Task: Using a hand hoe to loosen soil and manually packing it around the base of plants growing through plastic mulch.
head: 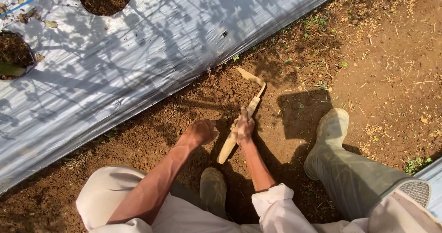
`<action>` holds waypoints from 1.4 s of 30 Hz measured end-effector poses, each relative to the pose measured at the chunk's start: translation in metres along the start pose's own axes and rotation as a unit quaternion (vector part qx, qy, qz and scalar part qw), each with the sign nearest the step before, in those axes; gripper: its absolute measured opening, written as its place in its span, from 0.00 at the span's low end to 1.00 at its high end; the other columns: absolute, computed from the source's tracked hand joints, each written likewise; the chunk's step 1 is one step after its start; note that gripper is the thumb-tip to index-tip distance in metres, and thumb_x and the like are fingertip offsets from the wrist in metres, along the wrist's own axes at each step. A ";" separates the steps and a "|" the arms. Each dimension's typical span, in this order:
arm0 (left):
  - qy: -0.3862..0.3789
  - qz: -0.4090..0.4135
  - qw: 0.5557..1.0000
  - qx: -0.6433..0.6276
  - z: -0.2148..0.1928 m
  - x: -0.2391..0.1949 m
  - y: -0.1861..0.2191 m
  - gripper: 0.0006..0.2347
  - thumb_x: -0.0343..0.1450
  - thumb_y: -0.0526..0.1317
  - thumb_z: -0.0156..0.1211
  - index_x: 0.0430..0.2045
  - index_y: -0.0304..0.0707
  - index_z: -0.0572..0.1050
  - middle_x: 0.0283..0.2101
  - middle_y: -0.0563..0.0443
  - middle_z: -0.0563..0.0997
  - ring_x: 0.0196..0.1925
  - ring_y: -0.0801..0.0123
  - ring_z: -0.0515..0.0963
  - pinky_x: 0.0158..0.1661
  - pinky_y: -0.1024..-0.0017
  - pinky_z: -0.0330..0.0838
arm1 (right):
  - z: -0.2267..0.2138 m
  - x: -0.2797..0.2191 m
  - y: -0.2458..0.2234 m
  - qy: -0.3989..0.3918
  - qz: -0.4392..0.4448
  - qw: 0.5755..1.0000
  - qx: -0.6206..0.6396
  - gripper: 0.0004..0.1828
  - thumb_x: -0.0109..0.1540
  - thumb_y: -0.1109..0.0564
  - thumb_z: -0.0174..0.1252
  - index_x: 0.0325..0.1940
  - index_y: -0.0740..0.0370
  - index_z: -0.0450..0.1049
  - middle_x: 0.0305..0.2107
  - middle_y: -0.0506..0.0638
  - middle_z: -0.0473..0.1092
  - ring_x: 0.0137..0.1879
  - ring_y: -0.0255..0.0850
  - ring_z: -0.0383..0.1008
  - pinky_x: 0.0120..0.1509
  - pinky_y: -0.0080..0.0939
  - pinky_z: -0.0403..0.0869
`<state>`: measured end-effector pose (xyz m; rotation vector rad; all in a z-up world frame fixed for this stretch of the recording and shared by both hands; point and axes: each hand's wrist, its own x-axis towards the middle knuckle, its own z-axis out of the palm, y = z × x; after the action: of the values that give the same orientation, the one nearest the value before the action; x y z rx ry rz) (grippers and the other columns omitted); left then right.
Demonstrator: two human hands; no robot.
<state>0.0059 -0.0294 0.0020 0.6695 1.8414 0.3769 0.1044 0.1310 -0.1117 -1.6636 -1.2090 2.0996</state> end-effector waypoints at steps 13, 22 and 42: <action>0.171 0.035 0.985 -0.014 -0.032 -0.144 0.099 0.16 0.82 0.45 0.37 0.56 0.35 0.71 0.54 0.35 0.78 0.48 0.61 0.83 0.47 0.72 0.80 | -0.090 0.106 0.022 -0.035 -0.071 0.986 -0.144 0.24 0.66 0.38 0.56 0.44 0.63 0.68 0.18 0.51 0.66 0.17 0.36 0.64 0.19 0.37 0.70; 0.171 0.039 0.983 -0.047 0.049 -0.147 0.102 0.13 0.79 0.43 0.49 0.49 0.34 0.75 0.51 0.34 0.81 0.57 0.50 0.79 0.58 0.56 0.75 | -0.054 0.055 -0.065 -0.070 -0.176 0.909 -0.372 0.19 0.71 0.42 0.54 0.47 0.61 0.71 0.29 0.54 0.72 0.28 0.39 0.74 0.30 0.37 0.76; 0.216 -0.051 0.972 0.074 0.144 0.052 -0.010 0.15 0.70 0.55 0.54 0.39 0.49 0.81 0.46 0.45 0.85 0.52 0.57 0.83 0.53 0.61 0.78 | -0.049 0.005 -0.103 -0.177 -0.032 0.959 -0.218 0.20 0.69 0.38 0.48 0.44 0.55 0.74 0.26 0.45 0.73 0.27 0.33 0.73 0.32 0.28 0.73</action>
<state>0.1241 -0.0136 -0.0946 0.6232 2.3273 0.3370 0.1135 0.2239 -0.0451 -1.3976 -1.9259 2.2745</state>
